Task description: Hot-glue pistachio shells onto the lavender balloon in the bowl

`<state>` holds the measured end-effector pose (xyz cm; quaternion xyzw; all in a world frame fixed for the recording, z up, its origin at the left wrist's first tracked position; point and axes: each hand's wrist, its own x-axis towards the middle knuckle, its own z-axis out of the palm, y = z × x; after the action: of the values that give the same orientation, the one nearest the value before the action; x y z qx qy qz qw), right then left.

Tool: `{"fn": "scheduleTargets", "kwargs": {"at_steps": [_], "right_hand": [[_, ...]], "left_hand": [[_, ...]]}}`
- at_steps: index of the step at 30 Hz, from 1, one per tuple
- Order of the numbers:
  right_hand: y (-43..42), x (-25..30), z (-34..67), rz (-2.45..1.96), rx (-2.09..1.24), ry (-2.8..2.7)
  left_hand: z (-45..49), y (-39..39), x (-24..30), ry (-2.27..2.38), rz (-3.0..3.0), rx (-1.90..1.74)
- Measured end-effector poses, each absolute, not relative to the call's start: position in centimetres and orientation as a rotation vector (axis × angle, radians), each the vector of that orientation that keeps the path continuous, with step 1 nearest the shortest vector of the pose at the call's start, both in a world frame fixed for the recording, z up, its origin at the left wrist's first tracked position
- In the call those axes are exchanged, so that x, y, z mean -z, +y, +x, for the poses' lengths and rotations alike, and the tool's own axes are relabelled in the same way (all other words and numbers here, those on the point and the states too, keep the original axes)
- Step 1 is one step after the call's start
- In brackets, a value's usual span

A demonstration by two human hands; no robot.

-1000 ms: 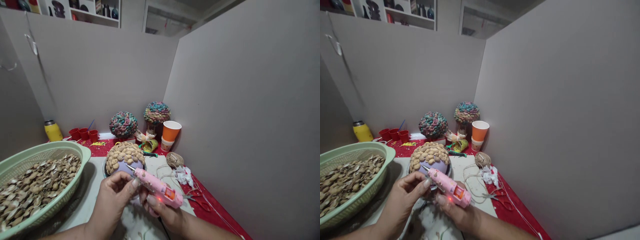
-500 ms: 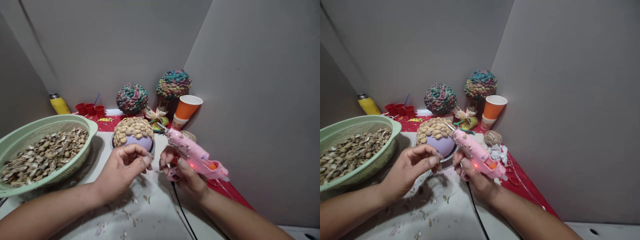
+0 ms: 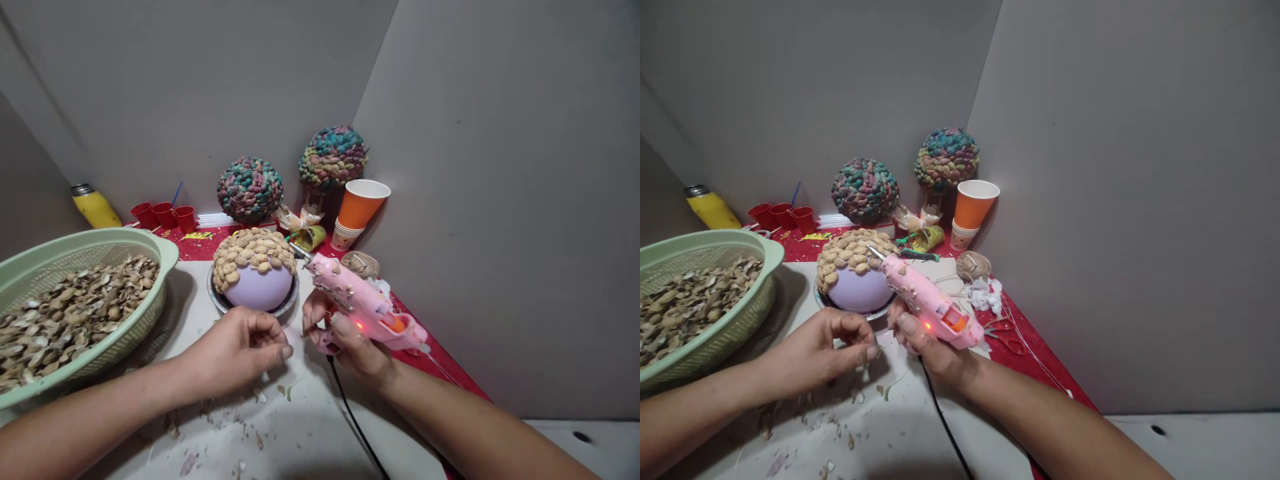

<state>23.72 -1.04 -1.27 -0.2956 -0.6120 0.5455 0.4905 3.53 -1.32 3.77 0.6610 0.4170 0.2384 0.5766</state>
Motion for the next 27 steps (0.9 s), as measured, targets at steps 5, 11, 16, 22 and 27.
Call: {"fn": "scheduleTargets", "kwargs": {"at_steps": [5,11,16,22,27], "right_hand": [[-0.9,1.3,23.1,-0.695,-1.330,-1.542],[-0.6,1.0,22.5,-0.634,-1.195,-1.680],[-0.7,0.4,22.1,-0.593,-1.102,-1.735],[-0.6,0.0,21.8,-0.537,-0.988,-1.776],[-0.4,-0.2,21.6,-0.473,-0.842,-1.898]], "left_hand": [[3.6,-2.4,-3.6,1.036,1.730,-0.765],[3.5,-3.4,-4.6,0.974,2.045,-1.252],[2.9,-3.7,-5.0,0.986,1.952,-1.526],[2.7,-3.1,-6.1,0.911,2.080,-1.677],[3.0,-2.7,-6.4,0.920,2.597,-1.635]]}}
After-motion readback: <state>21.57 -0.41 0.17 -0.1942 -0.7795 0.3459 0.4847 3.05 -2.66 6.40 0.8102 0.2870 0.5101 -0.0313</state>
